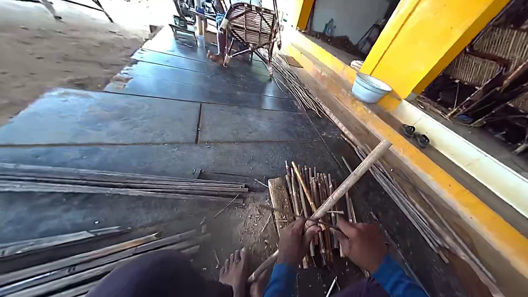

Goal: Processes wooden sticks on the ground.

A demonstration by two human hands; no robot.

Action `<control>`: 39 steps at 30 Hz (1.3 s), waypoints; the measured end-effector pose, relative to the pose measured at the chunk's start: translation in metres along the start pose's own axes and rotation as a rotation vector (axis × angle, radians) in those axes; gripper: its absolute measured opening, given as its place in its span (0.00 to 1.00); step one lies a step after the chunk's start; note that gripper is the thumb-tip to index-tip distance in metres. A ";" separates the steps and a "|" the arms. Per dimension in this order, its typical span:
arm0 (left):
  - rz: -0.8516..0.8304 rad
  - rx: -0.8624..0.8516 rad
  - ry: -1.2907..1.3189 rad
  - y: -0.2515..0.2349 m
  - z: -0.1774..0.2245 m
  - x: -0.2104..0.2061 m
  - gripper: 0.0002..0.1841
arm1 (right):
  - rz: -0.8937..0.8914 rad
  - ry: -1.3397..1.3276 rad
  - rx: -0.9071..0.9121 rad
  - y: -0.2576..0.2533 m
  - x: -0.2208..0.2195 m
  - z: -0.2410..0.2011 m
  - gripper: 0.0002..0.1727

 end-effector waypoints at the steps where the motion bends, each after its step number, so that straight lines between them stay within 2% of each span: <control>1: -0.001 -0.014 0.019 -0.005 -0.002 0.002 0.37 | 0.060 -0.040 -0.004 -0.002 0.007 0.002 0.23; 3: 0.057 -0.015 0.047 -0.012 -0.003 0.010 0.33 | 0.174 -0.233 -0.029 -0.009 0.030 0.011 0.21; 6: 0.044 0.017 0.042 -0.007 -0.004 0.011 0.32 | -0.070 -0.061 -0.041 -0.006 0.005 0.014 0.23; 7: 0.033 0.030 0.030 -0.008 -0.005 0.011 0.33 | -0.056 -0.054 -0.038 -0.005 0.004 0.016 0.23; 9: 0.054 0.070 0.000 -0.014 -0.004 0.011 0.35 | 0.142 -0.242 -0.036 -0.015 0.027 0.023 0.22; 10: 0.042 0.100 0.001 -0.009 -0.003 0.008 0.36 | 0.142 -0.310 -0.045 -0.014 0.027 0.024 0.21; 13: -0.062 0.123 0.058 -0.008 -0.009 0.005 0.38 | -0.103 -0.157 -0.041 -0.012 -0.009 0.012 0.24; 14: -0.062 0.099 0.085 -0.013 -0.011 0.008 0.37 | -0.045 -0.170 -0.032 -0.013 -0.004 0.011 0.24; 16: -0.022 0.074 0.152 -0.018 -0.013 0.014 0.35 | 0.104 -0.367 -0.042 -0.020 0.014 0.012 0.20; 17: -0.026 0.086 0.182 -0.014 -0.013 0.014 0.35 | 0.066 -0.386 -0.059 -0.018 0.010 0.011 0.20; 19: -0.054 0.106 0.228 -0.011 -0.015 0.014 0.33 | -0.157 -0.217 -0.047 -0.014 -0.022 0.002 0.23; 20: -0.069 0.105 0.250 -0.011 -0.017 0.013 0.33 | -0.184 -0.187 -0.039 -0.009 -0.029 -0.001 0.23; 22: -0.046 0.057 0.245 -0.023 -0.019 0.017 0.33 | 0.066 -0.332 -0.025 -0.018 -0.011 0.003 0.22; 23: -0.047 0.065 0.252 -0.019 -0.017 0.016 0.33 | 0.109 -0.388 -0.037 -0.017 -0.005 0.004 0.21; 26: -0.109 0.106 0.297 -0.012 -0.018 0.008 0.32 | -0.040 -0.142 -0.002 -0.007 -0.025 -0.008 0.21; 27: -0.114 0.095 0.314 -0.015 -0.020 0.008 0.31 | 0.006 -0.121 0.009 -0.007 -0.021 -0.008 0.21; 29: -0.091 0.070 0.353 -0.022 -0.023 0.009 0.31 | 0.148 -0.281 -0.012 -0.017 -0.001 0.000 0.21; 30: -0.095 0.087 0.367 -0.016 -0.025 0.006 0.31 | 0.094 -0.308 -0.039 -0.016 -0.005 0.003 0.21; 32: -0.145 0.130 0.365 -0.010 -0.026 -0.001 0.28 | -0.191 -0.168 -0.101 -0.008 -0.031 0.003 0.25; 33: -0.160 0.136 0.360 -0.012 -0.023 0.000 0.28 | -0.239 -0.126 -0.107 -0.004 -0.035 0.004 0.26; 34: -0.135 0.118 0.384 -0.019 -0.018 0.003 0.27 | -0.146 -0.196 -0.116 -0.006 -0.025 0.007 0.26; 36: -0.074 0.086 0.494 -0.033 0.004 0.012 0.28 | 0.094 -0.546 -0.138 -0.009 0.016 0.016 0.23; 37: -0.064 0.070 0.504 -0.041 0.022 0.018 0.29 | 0.131 -0.692 -0.135 -0.009 0.032 0.018 0.22; 38: -0.043 0.031 0.482 -0.053 0.040 0.026 0.28 | 0.121 -0.730 -0.120 -0.011 0.043 0.019 0.22; 39: -0.013 -0.027 0.450 -0.066 0.056 0.034 0.23 | 0.105 -0.659 -0.092 -0.013 0.054 0.022 0.22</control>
Point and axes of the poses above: each hand's wrist, its own y-axis away from the middle knuckle, its own x-axis out of the back of the hand, z = x × y, the point moved 7 cm from there along -y, towards the middle knuckle, and after that the axes turned 11 degrees about -z, right-handed, at the moved point
